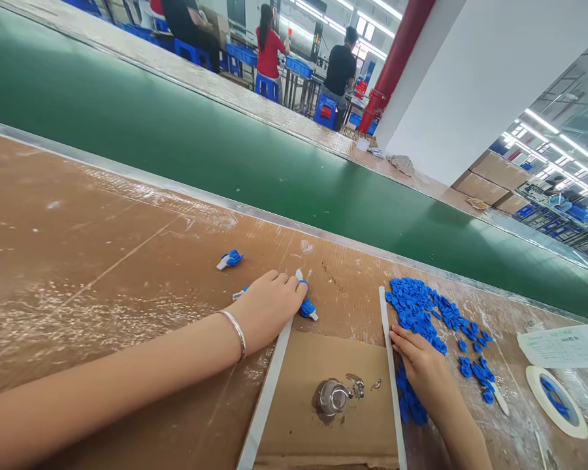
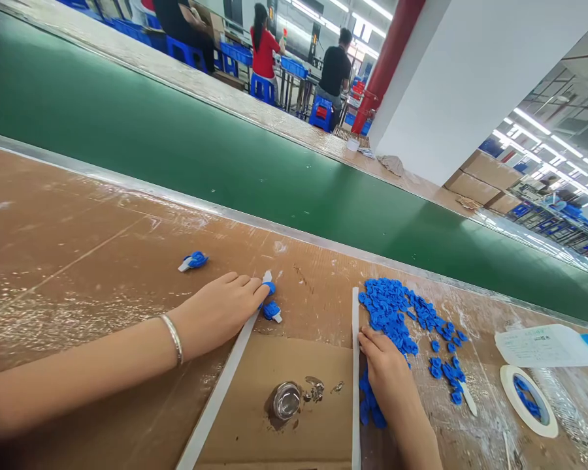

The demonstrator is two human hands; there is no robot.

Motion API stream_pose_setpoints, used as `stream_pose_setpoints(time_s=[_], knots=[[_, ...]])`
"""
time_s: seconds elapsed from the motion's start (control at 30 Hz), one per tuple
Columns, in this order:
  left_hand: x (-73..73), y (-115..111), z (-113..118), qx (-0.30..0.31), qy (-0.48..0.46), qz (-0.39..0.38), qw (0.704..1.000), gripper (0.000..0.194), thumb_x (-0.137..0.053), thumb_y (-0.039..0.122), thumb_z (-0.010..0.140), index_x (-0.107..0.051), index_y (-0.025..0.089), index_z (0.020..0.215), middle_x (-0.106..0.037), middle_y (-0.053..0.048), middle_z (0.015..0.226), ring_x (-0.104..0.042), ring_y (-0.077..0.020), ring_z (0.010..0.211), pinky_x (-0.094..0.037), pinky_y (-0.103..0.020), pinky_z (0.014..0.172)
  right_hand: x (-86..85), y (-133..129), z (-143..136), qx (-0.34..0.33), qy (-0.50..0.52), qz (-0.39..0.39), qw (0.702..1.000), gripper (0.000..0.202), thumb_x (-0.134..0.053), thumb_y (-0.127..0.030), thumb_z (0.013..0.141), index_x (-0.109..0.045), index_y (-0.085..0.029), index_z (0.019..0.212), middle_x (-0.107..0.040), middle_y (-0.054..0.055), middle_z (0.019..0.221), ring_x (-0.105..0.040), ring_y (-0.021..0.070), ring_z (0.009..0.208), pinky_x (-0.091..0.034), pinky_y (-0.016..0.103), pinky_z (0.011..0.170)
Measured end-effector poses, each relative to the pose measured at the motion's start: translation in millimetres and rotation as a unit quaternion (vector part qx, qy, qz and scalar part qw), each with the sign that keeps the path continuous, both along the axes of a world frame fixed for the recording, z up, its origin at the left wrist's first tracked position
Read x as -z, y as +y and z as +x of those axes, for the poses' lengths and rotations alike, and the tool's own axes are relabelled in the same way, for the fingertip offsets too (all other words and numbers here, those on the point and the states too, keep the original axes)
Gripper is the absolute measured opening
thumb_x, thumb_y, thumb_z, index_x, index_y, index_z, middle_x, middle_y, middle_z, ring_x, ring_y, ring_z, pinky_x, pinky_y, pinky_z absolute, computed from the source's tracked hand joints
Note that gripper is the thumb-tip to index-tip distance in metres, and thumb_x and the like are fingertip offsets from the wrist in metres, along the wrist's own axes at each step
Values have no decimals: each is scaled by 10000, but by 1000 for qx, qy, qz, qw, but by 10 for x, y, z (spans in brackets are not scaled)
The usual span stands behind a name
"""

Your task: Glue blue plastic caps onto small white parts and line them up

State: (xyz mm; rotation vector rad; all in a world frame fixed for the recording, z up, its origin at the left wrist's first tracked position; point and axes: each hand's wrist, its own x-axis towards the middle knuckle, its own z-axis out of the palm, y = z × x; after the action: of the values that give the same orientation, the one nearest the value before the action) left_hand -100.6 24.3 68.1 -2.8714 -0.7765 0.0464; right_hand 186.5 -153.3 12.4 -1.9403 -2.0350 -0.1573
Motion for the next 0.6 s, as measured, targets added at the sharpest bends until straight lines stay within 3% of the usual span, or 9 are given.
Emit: stream_pose_setpoints(time_s=[0.17,0.33,0.47,0.6], knots=[[-43,-32,22,12,8,-1,1000,205,-538,-24,763,-593,102,916,-662,-122,823,-647,-262,759,-403,-332,619,-139,-5,-43,-22,-35,3,999,343,-360,-200,994,-676,-189,1126,-670,84,1137,-636,297,956,-545,478,813],[-119,-50,1,11,30,-43,999,187,-569,4,773,-606,86,937,-681,-147,852,-662,-294,805,-432,-351,631,-337,-153,-486,-104,54,76,990,263,-478,-281,1008,-548,-218,1254,-684,56,1066,-633,212,938,-539,322,800],[-177,-56,-38,16,14,-56,998,171,-596,44,783,-605,96,945,-681,-136,854,-659,-299,792,-448,-364,637,-300,-231,-877,-185,132,91,970,381,-518,-237,994,-456,-221,1370,-687,59,1056,-632,187,879,-540,283,773],[-220,-106,-51,52,-33,-67,996,78,-600,119,818,-598,117,896,-674,-112,814,-652,-284,754,-463,-367,667,-190,-208,-1031,-170,161,86,968,399,-527,-220,987,-459,-234,1380,-681,59,1072,-624,196,867,-538,301,765]])
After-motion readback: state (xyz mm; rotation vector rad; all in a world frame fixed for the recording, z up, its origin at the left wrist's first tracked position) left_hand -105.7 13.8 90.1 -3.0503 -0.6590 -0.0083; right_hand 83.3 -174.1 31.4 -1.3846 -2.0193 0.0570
